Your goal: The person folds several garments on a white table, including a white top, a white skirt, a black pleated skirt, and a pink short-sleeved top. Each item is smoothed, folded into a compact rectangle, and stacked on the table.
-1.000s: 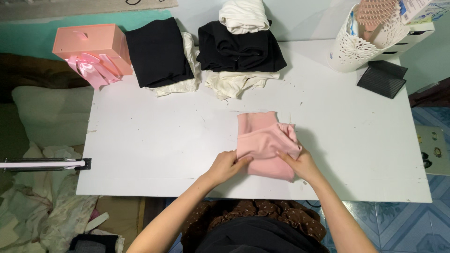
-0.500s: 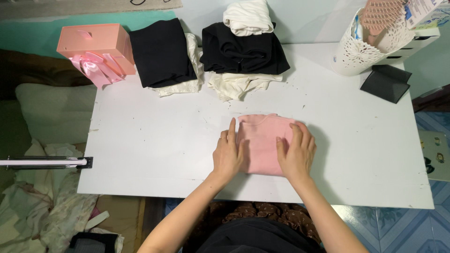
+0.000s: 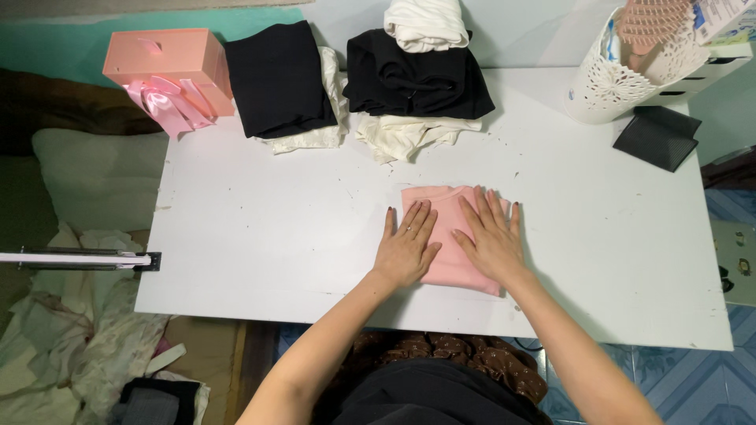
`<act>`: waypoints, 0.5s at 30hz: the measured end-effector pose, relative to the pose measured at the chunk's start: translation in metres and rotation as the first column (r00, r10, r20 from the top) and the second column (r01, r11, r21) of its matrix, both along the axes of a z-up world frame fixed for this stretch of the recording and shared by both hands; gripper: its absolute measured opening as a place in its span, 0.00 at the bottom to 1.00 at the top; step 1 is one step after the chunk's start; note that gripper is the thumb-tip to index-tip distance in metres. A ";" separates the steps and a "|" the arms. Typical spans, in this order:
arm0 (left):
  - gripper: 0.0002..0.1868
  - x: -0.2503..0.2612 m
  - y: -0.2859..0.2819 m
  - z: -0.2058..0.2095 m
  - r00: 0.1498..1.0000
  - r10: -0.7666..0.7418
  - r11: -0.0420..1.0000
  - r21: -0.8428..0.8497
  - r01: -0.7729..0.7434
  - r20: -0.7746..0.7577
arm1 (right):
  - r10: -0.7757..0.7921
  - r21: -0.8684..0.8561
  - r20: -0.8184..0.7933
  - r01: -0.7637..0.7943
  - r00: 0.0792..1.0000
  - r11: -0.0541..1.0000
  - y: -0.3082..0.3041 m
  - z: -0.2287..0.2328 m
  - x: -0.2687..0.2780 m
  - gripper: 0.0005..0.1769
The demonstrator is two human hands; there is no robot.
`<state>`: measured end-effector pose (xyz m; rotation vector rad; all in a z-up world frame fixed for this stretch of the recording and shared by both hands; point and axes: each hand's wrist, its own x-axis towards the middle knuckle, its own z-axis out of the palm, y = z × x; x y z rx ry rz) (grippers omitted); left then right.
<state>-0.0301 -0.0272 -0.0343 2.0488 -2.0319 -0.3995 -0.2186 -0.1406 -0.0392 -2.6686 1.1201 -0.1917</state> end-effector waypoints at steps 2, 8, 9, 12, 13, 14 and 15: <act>0.37 0.000 -0.001 0.003 1.000 0.005 1.000 0.019 -0.005 -0.002 | -0.011 0.001 -0.016 0.011 1.000 1.000 -0.007 0.002 -0.007 0.39; 0.45 0.017 0.031 0.017 0.980 -0.189 0.979 -0.070 0.193 0.062 | 0.127 -0.004 0.045 -0.127 0.991 0.992 0.003 0.022 -0.038 0.43; 0.47 0.021 0.042 0.018 0.966 -0.252 0.961 -0.105 0.258 0.064 | 0.186 -0.002 0.029 -0.186 0.982 0.983 0.011 0.026 -0.044 0.46; 0.45 0.033 0.063 0.013 0.924 -0.363 0.925 -0.073 0.372 0.118 | 0.334 0.045 -0.016 -0.333 0.943 0.942 0.037 0.036 -0.060 0.52; 0.42 0.035 0.063 0.010 0.916 -0.365 0.922 -0.069 0.380 0.167 | 0.379 0.066 -0.027 -0.376 0.925 0.924 0.041 0.037 -0.061 0.54; 0.40 0.037 0.063 0.007 0.905 -0.367 0.919 -0.065 0.388 0.216 | 0.371 0.065 -0.040 -0.368 0.928 0.927 0.042 0.037 -0.062 0.51; 0.38 0.039 0.061 0.004 0.893 -0.365 0.918 -0.061 0.393 0.263 | 0.366 0.065 -0.054 -0.362 0.929 0.930 0.042 0.037 -0.063 0.48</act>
